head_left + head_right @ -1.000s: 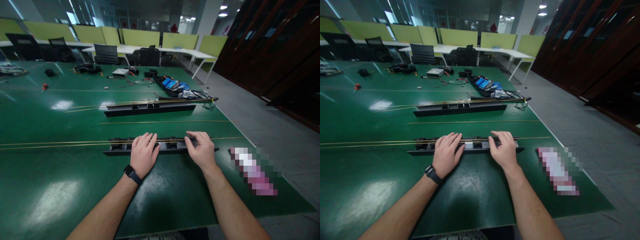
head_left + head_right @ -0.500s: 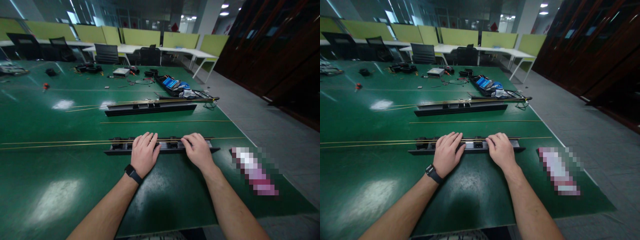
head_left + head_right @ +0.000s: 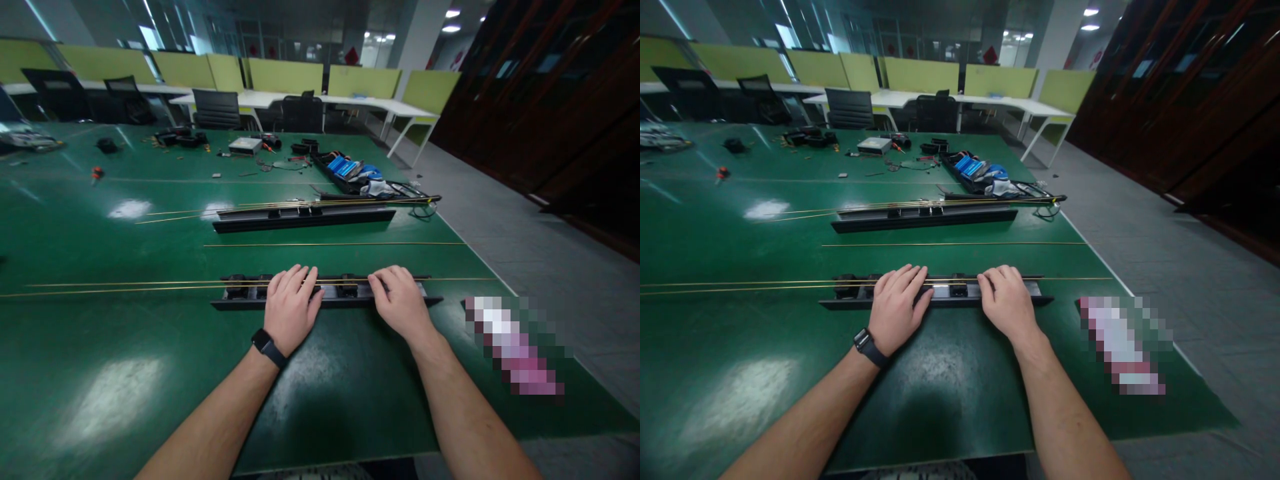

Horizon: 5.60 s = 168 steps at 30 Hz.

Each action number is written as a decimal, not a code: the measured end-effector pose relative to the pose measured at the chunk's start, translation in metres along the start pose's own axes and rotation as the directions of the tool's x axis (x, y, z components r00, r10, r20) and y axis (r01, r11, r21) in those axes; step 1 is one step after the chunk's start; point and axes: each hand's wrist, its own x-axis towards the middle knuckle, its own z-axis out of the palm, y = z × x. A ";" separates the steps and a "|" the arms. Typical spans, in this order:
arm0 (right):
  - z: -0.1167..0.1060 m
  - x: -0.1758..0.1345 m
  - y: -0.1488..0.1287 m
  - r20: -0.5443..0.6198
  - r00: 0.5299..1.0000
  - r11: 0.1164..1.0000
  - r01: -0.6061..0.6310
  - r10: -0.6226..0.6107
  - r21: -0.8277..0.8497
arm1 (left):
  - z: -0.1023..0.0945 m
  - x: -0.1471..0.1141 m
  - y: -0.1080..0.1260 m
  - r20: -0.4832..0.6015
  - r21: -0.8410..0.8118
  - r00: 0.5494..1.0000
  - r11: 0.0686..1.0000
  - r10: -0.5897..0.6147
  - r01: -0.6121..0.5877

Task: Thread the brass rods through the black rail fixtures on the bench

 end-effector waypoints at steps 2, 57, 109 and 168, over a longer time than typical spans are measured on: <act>-0.001 0.000 -0.002 -0.002 1.000 1.000 0.007 -0.006 0.026 | 0.000 0.000 0.000 0.001 0.001 1.000 1.000 -0.002 0.002; 0.003 0.002 0.010 -0.093 0.996 1.000 0.006 -0.008 -0.021 | -0.001 0.001 0.000 -0.006 0.025 1.000 1.000 0.007 -0.007; 0.008 0.002 0.013 -0.125 0.992 0.996 -0.038 0.028 -0.084 | -0.001 0.000 0.000 -0.001 0.016 1.000 1.000 -0.001 0.001; 0.009 0.003 0.009 -0.138 0.990 0.998 0.013 -0.020 -0.056 | -0.001 0.000 0.000 -0.010 0.025 1.000 1.000 0.004 -0.004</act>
